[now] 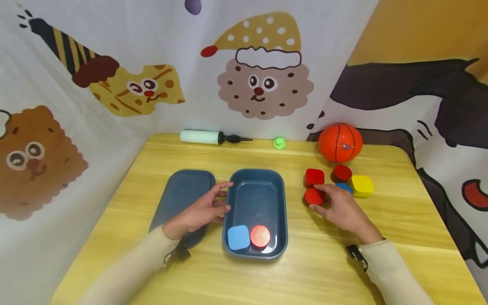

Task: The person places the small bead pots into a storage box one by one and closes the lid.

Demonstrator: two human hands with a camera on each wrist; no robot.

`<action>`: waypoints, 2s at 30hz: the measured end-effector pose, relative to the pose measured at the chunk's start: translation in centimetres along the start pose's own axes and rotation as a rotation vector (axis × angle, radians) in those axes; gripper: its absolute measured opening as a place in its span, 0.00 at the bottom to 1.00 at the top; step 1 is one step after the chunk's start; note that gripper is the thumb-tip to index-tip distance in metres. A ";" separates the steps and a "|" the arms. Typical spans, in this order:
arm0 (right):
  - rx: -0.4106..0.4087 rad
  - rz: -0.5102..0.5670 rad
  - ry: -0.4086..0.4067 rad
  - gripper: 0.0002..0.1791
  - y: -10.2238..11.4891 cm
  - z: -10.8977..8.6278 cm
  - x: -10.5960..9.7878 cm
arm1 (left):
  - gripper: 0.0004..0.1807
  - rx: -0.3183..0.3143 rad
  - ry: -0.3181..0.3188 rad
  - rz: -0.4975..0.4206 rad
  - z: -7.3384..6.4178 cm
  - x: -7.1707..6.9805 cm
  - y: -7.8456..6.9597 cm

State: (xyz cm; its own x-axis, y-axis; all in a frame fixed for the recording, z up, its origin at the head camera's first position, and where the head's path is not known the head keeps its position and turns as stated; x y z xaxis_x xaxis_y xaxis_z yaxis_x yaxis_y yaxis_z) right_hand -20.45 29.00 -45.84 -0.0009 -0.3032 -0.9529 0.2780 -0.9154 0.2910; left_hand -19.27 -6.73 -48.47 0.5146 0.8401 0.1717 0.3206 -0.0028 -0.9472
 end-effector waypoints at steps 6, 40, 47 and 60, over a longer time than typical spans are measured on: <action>-0.008 0.034 0.000 0.37 0.6 0.1 -0.5 | 0.41 -0.001 0.004 -0.005 0.0 0.0 0.2; -0.351 0.103 0.108 0.37 17.1 4.3 1.7 | 0.41 -0.016 -0.002 -0.034 0.0 -0.6 0.5; -0.420 0.081 0.171 0.34 19.2 4.0 3.7 | 0.41 -0.015 0.005 -0.033 0.2 -0.5 0.4; -0.499 0.132 0.263 0.27 20.8 3.5 5.7 | 0.41 -0.008 0.026 -0.049 0.3 -0.4 0.4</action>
State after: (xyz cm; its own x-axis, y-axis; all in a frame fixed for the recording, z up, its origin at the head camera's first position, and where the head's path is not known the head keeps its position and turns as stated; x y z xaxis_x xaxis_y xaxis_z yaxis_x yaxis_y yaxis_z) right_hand -18.05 7.29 -44.92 0.2858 -0.2716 -0.9190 0.6792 -0.6191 0.3942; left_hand -19.57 -6.88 -49.03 0.5187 0.8250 0.2245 0.3522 0.0331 -0.9353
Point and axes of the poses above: each hand's wrist, its own z-axis towards the middle knuckle, its own x-axis out of the palm, y = z × x, the point moved 9 cm from there along z, towards the middle knuckle, and after that the axes turned 10 degrees about -z, right-handed, at the moved point
